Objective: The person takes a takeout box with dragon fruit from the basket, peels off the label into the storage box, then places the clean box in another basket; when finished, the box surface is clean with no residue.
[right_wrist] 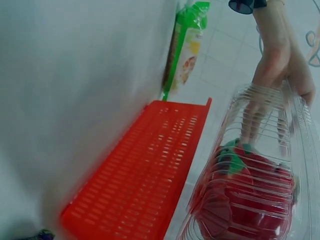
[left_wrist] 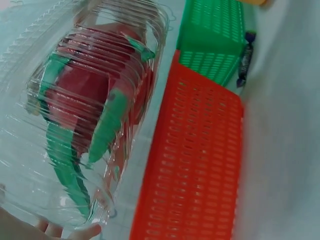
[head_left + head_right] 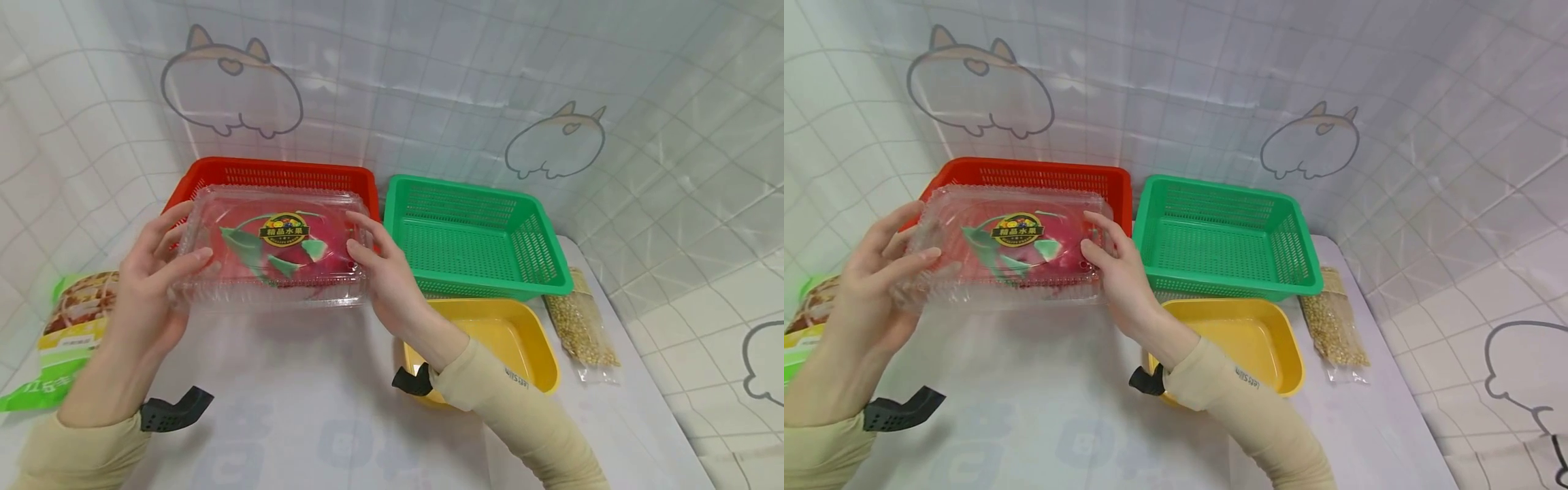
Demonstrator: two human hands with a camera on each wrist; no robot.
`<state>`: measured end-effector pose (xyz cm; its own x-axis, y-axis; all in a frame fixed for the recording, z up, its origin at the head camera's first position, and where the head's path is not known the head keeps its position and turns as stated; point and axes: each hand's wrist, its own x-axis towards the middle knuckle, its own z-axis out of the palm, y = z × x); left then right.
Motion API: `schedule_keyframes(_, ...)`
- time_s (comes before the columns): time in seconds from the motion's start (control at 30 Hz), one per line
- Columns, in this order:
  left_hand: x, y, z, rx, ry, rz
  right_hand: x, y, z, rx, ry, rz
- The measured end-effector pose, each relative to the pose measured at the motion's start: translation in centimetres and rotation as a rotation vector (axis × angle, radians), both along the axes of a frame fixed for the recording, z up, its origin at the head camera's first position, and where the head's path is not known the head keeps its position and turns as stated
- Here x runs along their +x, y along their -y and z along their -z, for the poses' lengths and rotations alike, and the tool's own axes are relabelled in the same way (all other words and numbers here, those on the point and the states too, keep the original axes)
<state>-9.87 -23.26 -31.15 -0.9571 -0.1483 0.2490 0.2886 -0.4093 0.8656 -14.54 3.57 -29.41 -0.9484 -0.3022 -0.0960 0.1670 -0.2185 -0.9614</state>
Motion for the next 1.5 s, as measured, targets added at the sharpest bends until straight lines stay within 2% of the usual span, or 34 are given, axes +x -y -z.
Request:
schedule_keyframes(0.43,1.5,0.2,1.7,-0.029,0.020,0.049,2.0,-0.7,1.3,-0.020,-0.009,-0.054)
schedule_keyframes(0.73,3.1,0.4,2.5,-0.076,-0.022,0.065,3.8,-1.2,1.6,0.014,-0.015,-0.076)
schedule_keyframes(0.9,4.0,1.0,3.1,-0.135,0.038,0.032,5.0,-1.3,1.8,0.064,-0.020,-0.101)
schedule_keyframes(1.0,4.5,1.4,3.6,-0.144,0.058,0.046,5.6,-1.4,2.1,0.106,-0.021,-0.122)
schedule_keyframes(1.13,4.7,1.6,4.4,-0.169,0.063,0.077,6.2,-1.6,2.9,0.119,-0.017,-0.131)
schedule_keyframes(1.5,4.7,1.4,7.4,-0.358,0.124,0.129,6.9,-2.4,6.4,0.059,0.076,-0.135)
